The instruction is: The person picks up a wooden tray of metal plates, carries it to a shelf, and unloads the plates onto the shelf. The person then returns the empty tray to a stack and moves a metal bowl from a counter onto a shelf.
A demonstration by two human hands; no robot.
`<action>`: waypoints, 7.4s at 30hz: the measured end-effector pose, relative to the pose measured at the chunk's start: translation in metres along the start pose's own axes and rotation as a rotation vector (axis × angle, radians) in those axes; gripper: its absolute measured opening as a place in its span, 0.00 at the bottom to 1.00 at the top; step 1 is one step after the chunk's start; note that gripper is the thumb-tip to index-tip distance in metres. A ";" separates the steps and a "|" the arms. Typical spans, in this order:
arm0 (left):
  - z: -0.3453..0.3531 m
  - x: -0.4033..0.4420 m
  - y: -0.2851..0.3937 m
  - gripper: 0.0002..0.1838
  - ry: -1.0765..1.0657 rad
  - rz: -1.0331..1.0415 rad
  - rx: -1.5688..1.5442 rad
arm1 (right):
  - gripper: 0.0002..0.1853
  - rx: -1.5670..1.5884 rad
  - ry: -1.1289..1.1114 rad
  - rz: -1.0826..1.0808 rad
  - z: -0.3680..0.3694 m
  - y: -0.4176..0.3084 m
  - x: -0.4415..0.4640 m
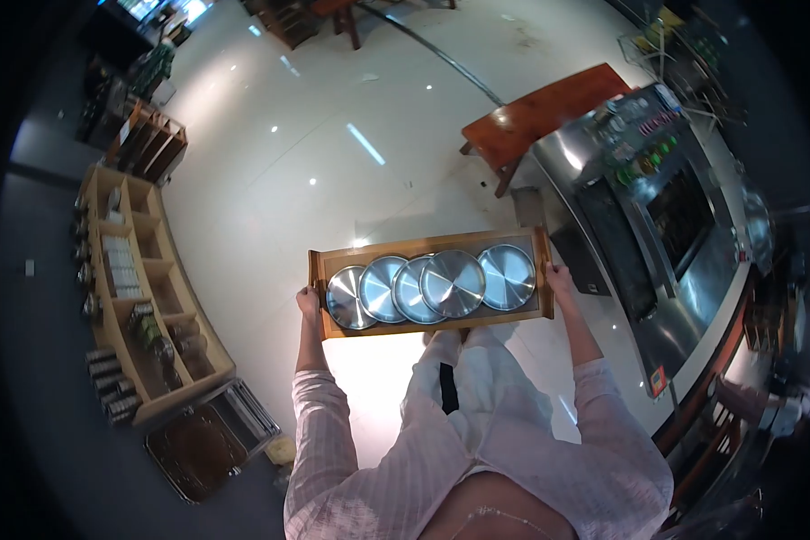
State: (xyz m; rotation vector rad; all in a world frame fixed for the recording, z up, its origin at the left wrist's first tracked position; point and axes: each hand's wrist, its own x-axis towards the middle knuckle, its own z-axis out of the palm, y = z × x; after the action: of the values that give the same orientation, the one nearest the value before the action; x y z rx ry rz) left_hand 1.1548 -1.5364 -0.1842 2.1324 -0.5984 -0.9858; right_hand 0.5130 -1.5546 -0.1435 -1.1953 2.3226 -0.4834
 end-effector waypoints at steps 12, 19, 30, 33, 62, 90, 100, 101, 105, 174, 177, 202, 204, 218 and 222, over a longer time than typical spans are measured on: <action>-0.091 -0.005 -0.025 0.12 0.348 -0.203 -0.284 | 0.23 -0.085 -0.213 -0.171 0.095 -0.210 0.088; -0.118 -0.015 -0.006 0.10 0.575 -0.343 -0.441 | 0.22 -0.103 -0.453 -0.411 0.190 -0.338 0.162; -0.170 0.037 -0.051 0.12 0.744 -0.479 -0.560 | 0.24 -0.186 -0.491 -0.699 0.311 -0.571 0.131; -0.195 0.058 -0.045 0.11 0.832 -0.474 -0.664 | 0.24 -0.179 -0.505 -0.776 0.344 -0.645 0.109; -0.330 0.209 -0.066 0.11 1.338 -0.718 -0.926 | 0.26 -0.415 -0.878 -1.431 0.727 -1.085 -0.131; -0.470 0.520 0.008 0.13 1.504 -0.832 -1.155 | 0.23 -0.510 -0.898 -1.515 1.060 -1.411 -0.239; -0.511 0.586 0.028 0.07 1.458 -0.756 -1.251 | 0.22 -0.530 -0.858 -1.525 1.132 -1.483 -0.262; -0.510 0.589 0.027 0.06 1.473 -0.737 -1.232 | 0.21 -0.514 -0.918 -1.526 1.132 -1.488 -0.263; -0.511 0.593 0.025 0.06 1.513 -0.736 -1.218 | 0.21 -0.395 -0.947 -1.569 1.143 -1.486 -0.265; -0.692 0.414 -0.107 0.09 1.005 -0.199 -1.115 | 0.12 0.014 -1.687 -0.962 0.860 -1.006 -0.656; -0.703 0.398 -0.158 0.08 1.085 -0.248 -1.136 | 0.12 0.057 -1.692 -0.924 0.898 -0.958 -0.702; -0.734 0.482 -0.374 0.14 1.241 -0.170 -1.492 | 0.19 -0.227 -1.782 -1.093 1.070 -0.861 -0.830; -0.736 0.478 -0.369 0.20 1.161 -0.220 -1.433 | 0.19 -0.273 -1.762 -1.114 1.057 -0.863 -0.827; -0.739 0.499 -0.149 0.10 0.921 0.118 -0.816 | 0.13 0.076 -1.686 -0.961 0.856 -0.994 -0.739; -0.724 0.521 -0.063 0.09 0.795 0.218 -0.694 | 0.09 0.191 -1.629 -0.907 0.815 -1.023 -0.676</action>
State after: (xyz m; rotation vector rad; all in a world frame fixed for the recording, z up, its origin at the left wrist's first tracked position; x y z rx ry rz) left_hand 2.0474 -1.5420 -0.1382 1.5839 -0.0560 -0.1224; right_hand 1.9826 -1.6385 -0.1213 -1.5426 0.3322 0.0847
